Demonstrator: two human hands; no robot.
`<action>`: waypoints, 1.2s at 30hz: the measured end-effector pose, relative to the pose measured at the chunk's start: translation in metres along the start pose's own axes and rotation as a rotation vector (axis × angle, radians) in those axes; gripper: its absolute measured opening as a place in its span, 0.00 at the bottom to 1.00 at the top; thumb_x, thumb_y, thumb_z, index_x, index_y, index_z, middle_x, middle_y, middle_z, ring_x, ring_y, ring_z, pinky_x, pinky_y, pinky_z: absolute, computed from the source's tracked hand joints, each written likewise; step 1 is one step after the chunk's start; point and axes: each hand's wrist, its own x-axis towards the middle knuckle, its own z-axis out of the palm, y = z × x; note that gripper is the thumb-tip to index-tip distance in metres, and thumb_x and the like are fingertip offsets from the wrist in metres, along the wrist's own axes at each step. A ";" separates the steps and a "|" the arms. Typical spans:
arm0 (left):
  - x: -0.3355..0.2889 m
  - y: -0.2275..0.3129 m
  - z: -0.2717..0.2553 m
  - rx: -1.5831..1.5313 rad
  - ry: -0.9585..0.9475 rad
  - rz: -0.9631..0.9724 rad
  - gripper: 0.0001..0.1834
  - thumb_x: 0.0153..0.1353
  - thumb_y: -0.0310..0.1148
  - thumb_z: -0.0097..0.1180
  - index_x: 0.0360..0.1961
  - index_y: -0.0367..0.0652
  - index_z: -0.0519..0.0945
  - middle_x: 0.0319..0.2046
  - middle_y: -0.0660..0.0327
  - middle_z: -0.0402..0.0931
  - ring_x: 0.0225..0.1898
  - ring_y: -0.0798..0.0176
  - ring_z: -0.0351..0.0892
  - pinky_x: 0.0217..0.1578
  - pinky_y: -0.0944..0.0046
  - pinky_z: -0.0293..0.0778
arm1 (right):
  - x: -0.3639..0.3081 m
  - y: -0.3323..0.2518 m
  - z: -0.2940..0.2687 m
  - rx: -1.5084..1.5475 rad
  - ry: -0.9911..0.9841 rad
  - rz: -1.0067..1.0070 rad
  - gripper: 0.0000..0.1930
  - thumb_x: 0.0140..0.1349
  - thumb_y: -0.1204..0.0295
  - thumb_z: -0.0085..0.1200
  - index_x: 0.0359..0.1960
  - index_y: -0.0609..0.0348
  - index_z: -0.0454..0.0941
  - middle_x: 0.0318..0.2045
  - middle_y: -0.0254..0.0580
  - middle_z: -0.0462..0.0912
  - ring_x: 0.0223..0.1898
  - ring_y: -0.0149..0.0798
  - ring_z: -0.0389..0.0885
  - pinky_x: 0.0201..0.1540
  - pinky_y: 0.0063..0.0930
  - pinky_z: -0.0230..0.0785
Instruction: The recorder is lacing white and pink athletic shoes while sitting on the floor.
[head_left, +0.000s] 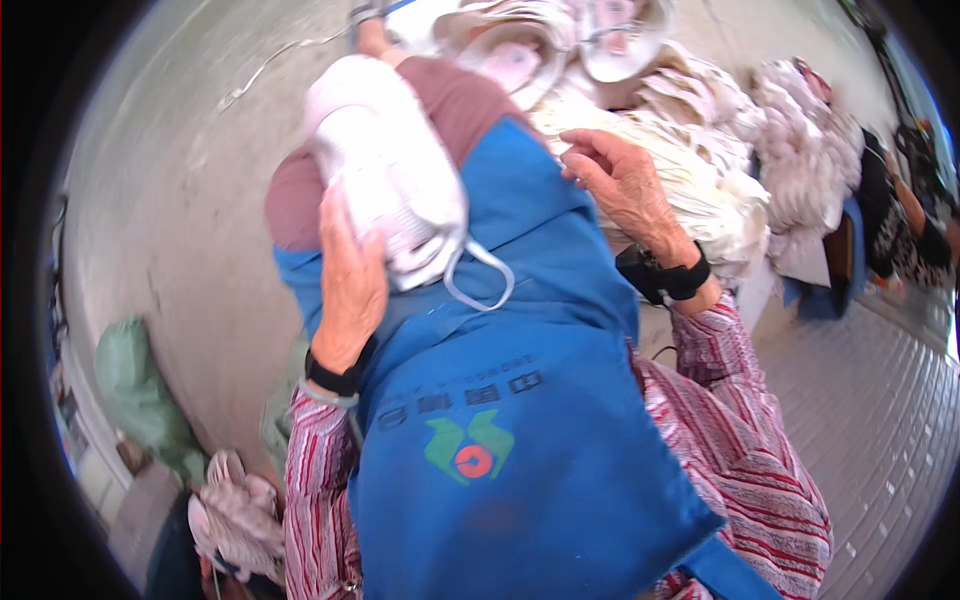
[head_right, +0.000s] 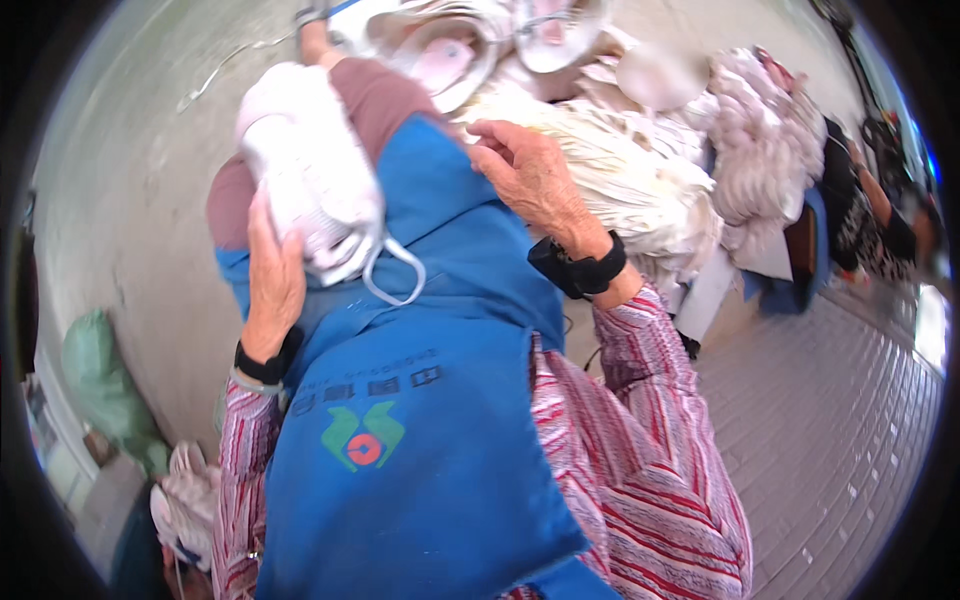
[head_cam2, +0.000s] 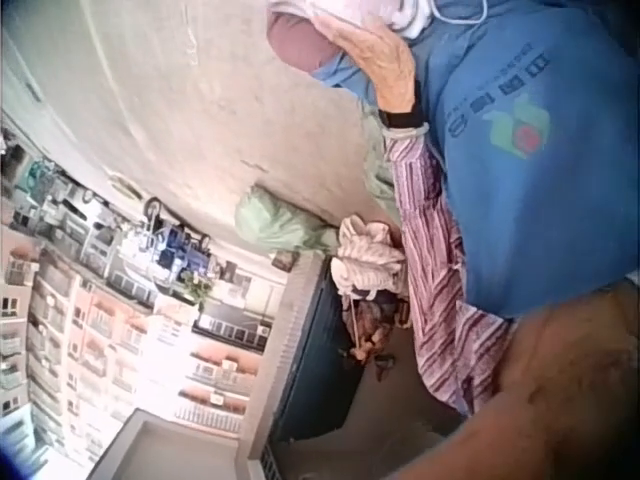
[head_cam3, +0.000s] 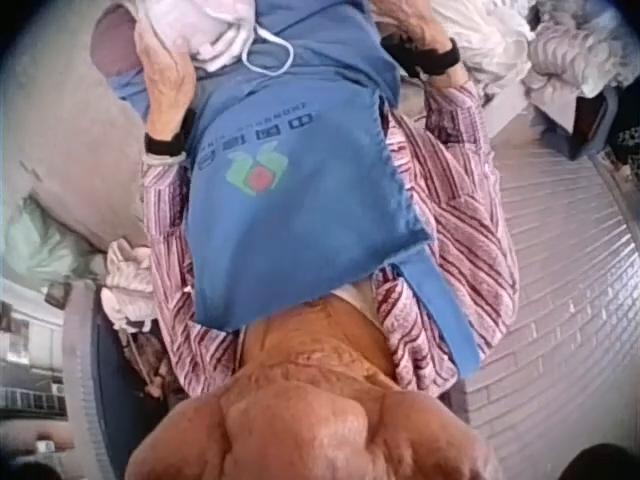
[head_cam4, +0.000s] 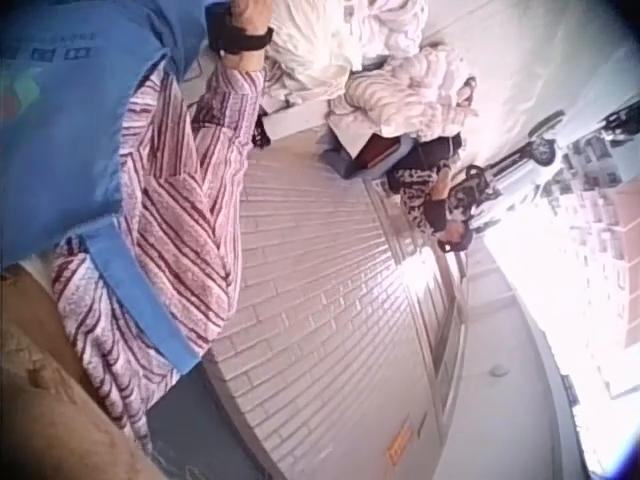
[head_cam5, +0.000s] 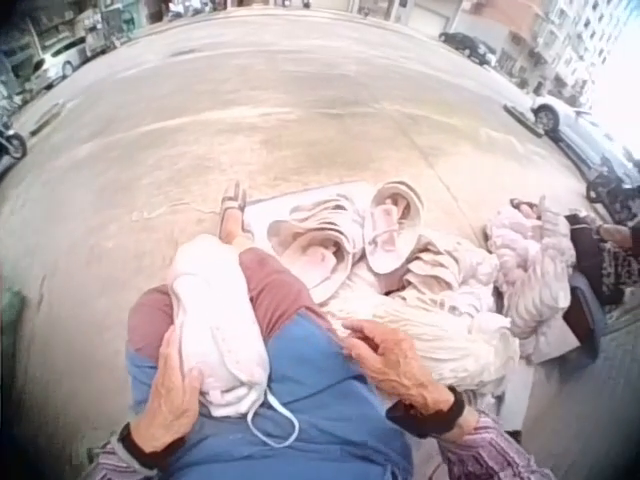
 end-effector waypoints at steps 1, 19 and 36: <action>-0.001 -0.004 0.004 0.009 -0.005 -0.012 0.31 0.64 0.29 0.42 0.65 0.26 0.49 0.64 0.38 0.49 0.67 0.41 0.48 0.66 0.53 0.45 | -0.005 0.006 -0.014 -0.025 0.033 0.009 0.13 0.59 0.71 0.53 0.44 0.64 0.77 0.29 0.44 0.82 0.29 0.32 0.81 0.32 0.23 0.73; 0.013 0.024 -0.029 -0.405 0.054 -0.230 0.12 0.68 0.32 0.44 0.43 0.34 0.75 0.38 0.58 0.77 0.38 0.66 0.76 0.42 0.68 0.71 | -0.146 0.177 -0.156 -0.691 0.645 0.530 0.09 0.51 0.72 0.48 0.28 0.61 0.81 0.24 0.51 0.81 0.28 0.49 0.81 0.36 0.36 0.73; 0.007 0.066 -0.016 -0.251 -0.159 -0.026 0.05 0.63 0.25 0.50 0.37 0.36 0.77 0.30 0.58 0.79 0.32 0.66 0.78 0.35 0.68 0.72 | -0.056 0.174 -0.164 -0.449 0.622 0.660 0.43 0.41 0.56 0.67 0.56 0.72 0.65 0.49 0.59 0.76 0.52 0.51 0.75 0.55 0.36 0.67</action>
